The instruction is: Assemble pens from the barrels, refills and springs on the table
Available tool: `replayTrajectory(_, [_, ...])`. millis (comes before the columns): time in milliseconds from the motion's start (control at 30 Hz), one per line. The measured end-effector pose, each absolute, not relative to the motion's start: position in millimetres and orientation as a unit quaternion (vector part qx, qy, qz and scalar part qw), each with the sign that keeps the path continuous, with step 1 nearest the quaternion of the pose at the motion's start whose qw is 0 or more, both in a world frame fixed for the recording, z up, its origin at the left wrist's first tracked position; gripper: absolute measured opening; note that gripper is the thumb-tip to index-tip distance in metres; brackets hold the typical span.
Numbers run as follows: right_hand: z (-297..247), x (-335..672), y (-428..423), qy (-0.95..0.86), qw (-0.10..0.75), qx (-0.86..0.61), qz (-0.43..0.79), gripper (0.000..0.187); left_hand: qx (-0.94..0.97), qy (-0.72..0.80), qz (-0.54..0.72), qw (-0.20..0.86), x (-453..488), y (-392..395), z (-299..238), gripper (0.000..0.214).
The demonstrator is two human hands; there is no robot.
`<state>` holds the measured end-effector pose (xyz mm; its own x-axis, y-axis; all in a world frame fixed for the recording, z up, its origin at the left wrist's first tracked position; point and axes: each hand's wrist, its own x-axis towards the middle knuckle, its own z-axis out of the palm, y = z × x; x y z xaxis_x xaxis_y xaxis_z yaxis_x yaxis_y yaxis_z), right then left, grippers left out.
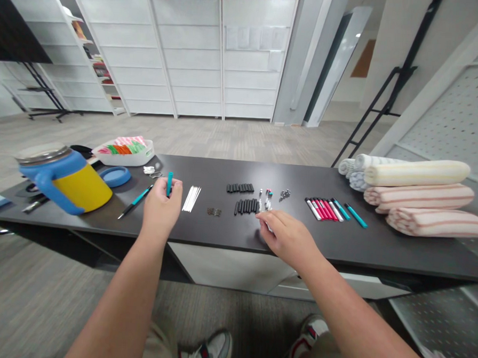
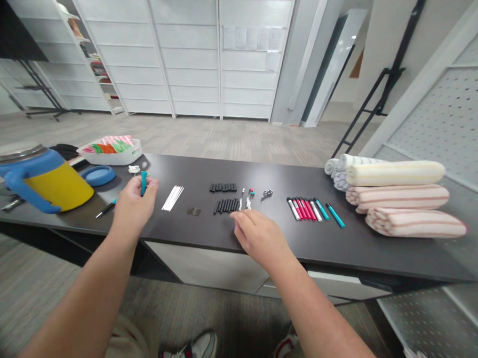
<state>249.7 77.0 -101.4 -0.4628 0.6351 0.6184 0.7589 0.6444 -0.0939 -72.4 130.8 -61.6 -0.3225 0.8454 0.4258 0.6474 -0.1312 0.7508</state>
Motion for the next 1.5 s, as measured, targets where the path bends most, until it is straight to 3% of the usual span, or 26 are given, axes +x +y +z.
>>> replayTrajectory(200, [-104.6,250.6,78.4,-0.851,0.312,-0.410,-0.100,0.022,0.600,0.748,0.277,0.065,-99.3,135.5,-63.7,0.026])
replayTrajectory(467, [-105.1,250.2,77.7,-0.849,0.308,-0.417,-0.104,0.022,0.635,0.754,0.166,0.028,-95.1,144.5,-80.2,0.031])
replayTrajectory(833, [-103.2,250.9,77.6,-0.850,0.300,-0.417,-0.115,0.020,0.611,0.785,0.107,-0.006,-90.4,134.8,-68.6,0.034])
replayTrajectory(1167, [-101.2,249.8,77.0,-0.852,0.296,-0.419,-0.107,0.020,0.594,0.797,0.091,0.061,-91.5,138.4,-65.7,0.030])
replayTrajectory(1500, [-102.9,250.8,76.7,-0.850,0.294,-0.421,-0.114,0.018,0.596,0.787,0.144,0.072,-89.4,138.9,-70.1,0.031])
